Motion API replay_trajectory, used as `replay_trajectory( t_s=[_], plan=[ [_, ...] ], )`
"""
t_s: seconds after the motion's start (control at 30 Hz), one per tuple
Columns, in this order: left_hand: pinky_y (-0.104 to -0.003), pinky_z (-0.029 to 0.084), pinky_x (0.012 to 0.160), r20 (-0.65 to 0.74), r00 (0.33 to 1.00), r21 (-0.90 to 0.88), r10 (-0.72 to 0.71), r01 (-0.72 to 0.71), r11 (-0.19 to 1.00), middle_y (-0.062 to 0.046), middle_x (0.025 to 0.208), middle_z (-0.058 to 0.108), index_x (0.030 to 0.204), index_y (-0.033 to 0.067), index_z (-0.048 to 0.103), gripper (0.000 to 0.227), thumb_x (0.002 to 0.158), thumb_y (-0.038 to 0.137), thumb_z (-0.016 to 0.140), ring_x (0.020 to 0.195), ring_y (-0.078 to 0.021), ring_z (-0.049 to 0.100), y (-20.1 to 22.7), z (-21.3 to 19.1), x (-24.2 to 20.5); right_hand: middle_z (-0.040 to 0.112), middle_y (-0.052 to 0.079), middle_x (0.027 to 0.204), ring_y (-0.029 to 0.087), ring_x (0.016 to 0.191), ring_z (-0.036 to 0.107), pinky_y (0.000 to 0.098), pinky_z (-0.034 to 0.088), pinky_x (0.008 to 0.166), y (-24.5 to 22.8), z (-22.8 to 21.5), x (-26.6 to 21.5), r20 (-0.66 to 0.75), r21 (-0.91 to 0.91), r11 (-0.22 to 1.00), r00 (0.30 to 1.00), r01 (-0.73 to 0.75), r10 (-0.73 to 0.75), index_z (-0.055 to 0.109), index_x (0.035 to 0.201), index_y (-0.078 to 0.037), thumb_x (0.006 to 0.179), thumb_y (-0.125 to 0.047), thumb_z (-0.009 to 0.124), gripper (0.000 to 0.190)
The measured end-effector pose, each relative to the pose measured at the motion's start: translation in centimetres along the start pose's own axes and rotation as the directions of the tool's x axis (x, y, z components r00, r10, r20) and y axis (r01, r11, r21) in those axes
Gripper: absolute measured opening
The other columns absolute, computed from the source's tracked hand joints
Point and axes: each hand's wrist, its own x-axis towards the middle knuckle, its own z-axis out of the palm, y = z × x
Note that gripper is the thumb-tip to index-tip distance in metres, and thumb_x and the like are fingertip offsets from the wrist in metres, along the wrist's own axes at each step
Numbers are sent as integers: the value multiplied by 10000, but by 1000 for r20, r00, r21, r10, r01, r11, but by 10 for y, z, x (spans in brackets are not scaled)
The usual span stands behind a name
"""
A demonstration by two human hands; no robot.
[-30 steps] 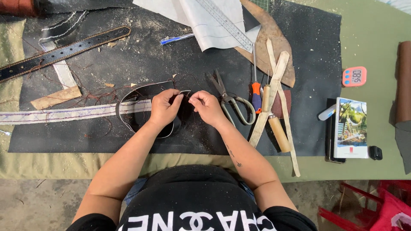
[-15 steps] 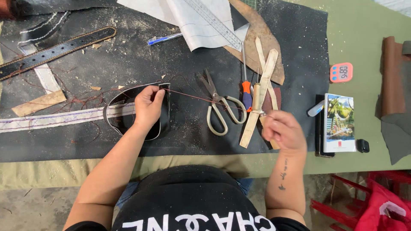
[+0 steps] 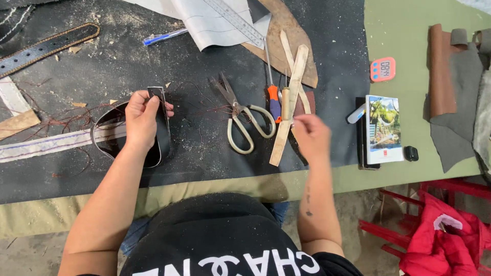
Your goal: Using a hand awl to pierce and clear holes in a leather strap for assembly.
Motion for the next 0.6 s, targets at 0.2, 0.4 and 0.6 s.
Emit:
replay_trajectory(
  t_s=[0.2,0.4,0.6],
  plan=[
    [-221,552,513,57,995,98,77,-82,992,-172,754,693,1060,57,565,17,1072,46,569,565,-163,687,-9,-11,2,718,72,829,182,714,712,277,577,580,2,100,9,226,4,949,925,314,-307,758,978,-94,871,-128,798,120],
    [-225,547,519,112,991,139,68,-83,987,-181,767,703,1048,40,615,24,1055,35,593,578,-167,696,-10,-6,3,686,70,849,298,808,705,403,580,697,25,77,30,56,-283,916,959,284,-279,753,1030,-185,865,-288,820,206],
    [-243,570,603,144,988,143,48,-68,987,-206,840,723,1068,-1,671,126,1037,-3,549,643,-189,722,0,0,-5,674,127,949,354,848,699,465,551,774,56,58,32,-20,-361,916,980,178,-198,706,1180,-116,892,-300,811,357]
  ],
)
